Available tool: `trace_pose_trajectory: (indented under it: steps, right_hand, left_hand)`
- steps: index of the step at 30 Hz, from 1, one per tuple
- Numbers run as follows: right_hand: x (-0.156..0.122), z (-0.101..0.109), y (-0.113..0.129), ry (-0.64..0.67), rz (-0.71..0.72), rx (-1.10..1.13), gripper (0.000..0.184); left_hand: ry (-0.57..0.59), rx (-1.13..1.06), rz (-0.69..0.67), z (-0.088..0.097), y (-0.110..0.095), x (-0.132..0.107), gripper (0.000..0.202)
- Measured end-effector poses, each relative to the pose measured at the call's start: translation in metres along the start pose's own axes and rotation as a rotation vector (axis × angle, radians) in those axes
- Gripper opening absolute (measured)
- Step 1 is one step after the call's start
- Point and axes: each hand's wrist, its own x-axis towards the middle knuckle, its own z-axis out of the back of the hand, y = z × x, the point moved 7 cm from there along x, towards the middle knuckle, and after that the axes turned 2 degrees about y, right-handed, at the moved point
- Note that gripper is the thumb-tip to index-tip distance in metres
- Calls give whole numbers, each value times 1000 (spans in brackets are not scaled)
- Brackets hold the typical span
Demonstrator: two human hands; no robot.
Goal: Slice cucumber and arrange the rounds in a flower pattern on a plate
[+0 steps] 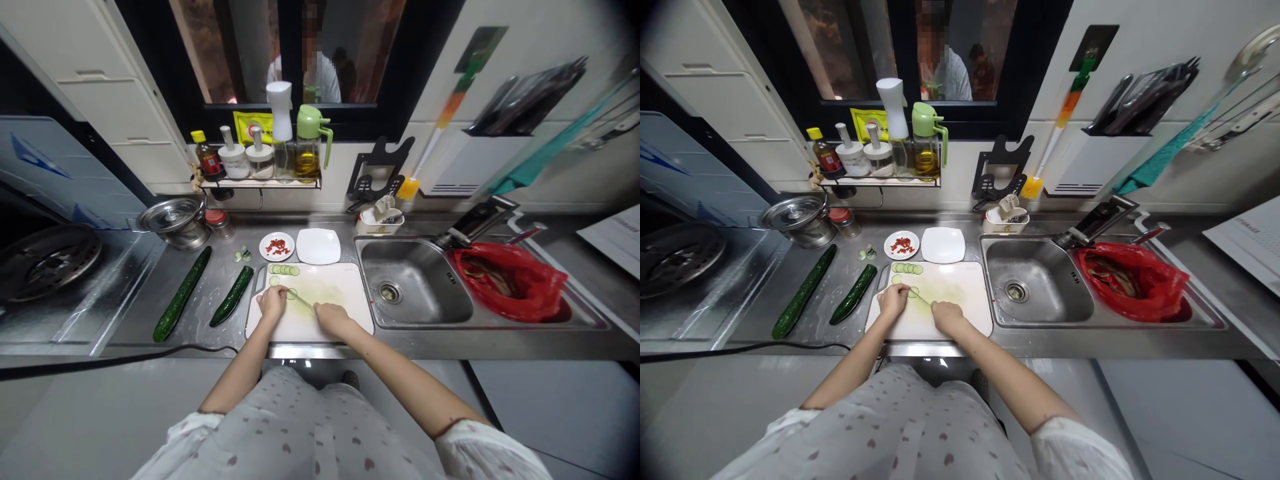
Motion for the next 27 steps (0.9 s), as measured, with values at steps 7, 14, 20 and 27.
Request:
trace_pose_trajectory:
  steps: [7, 14, 20, 27]
  right_hand:
    - [3, 11, -4, 6, 22, -59, 37]
    - [4, 13, -9, 8, 21, -84, 38]
    - [4, 4, -10, 9, 21, -70, 38]
    - [-4, -8, -22, 14, 4, -59, 38]
  left_hand:
    - [-16, 2, -6, 1, 0, -1, 24]
    - [-23, -13, -15, 0, 0, -1, 23]
    - [-22, -6, -17, 0, 0, -1, 24]
    - [-24, 3, -17, -1, 0, -1, 24]
